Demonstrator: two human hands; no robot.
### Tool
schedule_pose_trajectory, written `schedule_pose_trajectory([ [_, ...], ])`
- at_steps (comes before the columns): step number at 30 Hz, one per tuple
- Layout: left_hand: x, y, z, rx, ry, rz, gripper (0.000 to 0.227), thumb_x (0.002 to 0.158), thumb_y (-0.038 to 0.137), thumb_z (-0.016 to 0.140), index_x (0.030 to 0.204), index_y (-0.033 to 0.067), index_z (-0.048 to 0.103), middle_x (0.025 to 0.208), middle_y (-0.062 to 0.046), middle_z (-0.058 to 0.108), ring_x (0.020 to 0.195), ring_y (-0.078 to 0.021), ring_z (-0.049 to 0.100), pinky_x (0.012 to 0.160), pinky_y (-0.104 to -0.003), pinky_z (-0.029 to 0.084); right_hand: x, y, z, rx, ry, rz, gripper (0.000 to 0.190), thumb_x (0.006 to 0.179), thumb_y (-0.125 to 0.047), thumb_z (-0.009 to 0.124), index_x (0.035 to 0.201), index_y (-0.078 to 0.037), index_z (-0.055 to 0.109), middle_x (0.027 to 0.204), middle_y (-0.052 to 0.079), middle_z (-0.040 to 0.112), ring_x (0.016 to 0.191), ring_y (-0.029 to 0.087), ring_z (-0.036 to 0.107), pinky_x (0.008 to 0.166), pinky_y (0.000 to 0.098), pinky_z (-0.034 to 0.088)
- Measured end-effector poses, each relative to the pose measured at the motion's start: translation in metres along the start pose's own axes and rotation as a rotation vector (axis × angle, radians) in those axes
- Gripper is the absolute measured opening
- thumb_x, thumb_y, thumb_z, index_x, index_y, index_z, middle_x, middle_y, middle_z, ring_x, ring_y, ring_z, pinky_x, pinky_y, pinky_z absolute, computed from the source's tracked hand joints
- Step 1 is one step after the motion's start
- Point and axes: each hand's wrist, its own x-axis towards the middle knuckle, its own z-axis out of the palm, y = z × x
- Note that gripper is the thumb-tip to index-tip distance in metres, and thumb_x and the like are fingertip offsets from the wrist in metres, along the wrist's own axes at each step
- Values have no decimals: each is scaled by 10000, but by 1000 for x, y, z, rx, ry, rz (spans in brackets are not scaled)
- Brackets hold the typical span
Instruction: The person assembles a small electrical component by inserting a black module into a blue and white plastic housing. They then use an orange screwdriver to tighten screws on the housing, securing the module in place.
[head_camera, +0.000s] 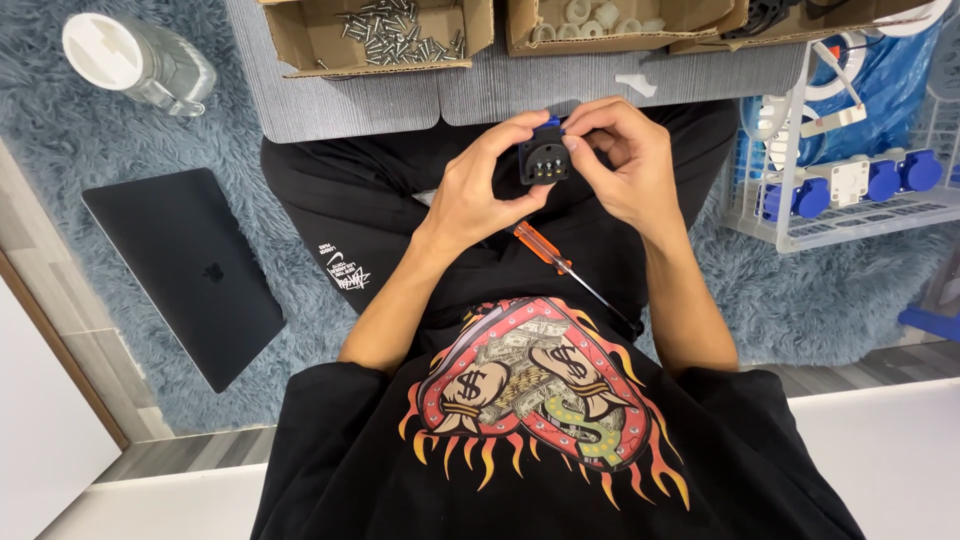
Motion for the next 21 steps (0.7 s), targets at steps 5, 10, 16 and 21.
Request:
schedule_pose_trajectory([
  [5,0,4,-2,-3,-3,44,568,961,-55,906,1365,-3,510,1467,-245,654,1354,-395,734,1204,-441,619,-3,2,-1,51,-9,42,76,1112,80,672,1138,22,631,1168,180,635,1121,238,654,1005,303,599],
  [10,-7,4,6,-383,88,-175,789,892,103,997,1492,23,491,1565,-161,618,1251,-297,766,1027,-361,665,-8,36,-1,200,52,33,172,1059,105,748,1186,76,634,1145,185,702,1088,220,731,856,298,630],
  [16,-41,-35,4,-612,-8,-408,210,1149,100,577,1328,2,527,1408,-193,683,1144,-257,764,922,-395,652,-8,27,9,202,-2,55,154,1016,69,784,1126,53,677,1146,187,732,1047,217,741,848,319,637],
  [21,-50,-37,-5,-634,-22,-501,107,1154,92,545,1238,25,539,1402,-189,697,1126,-245,767,934,-403,652,6,1,11,100,-83,56,134,1014,47,775,1122,34,697,1116,173,760,1026,218,742,845,361,641],
])
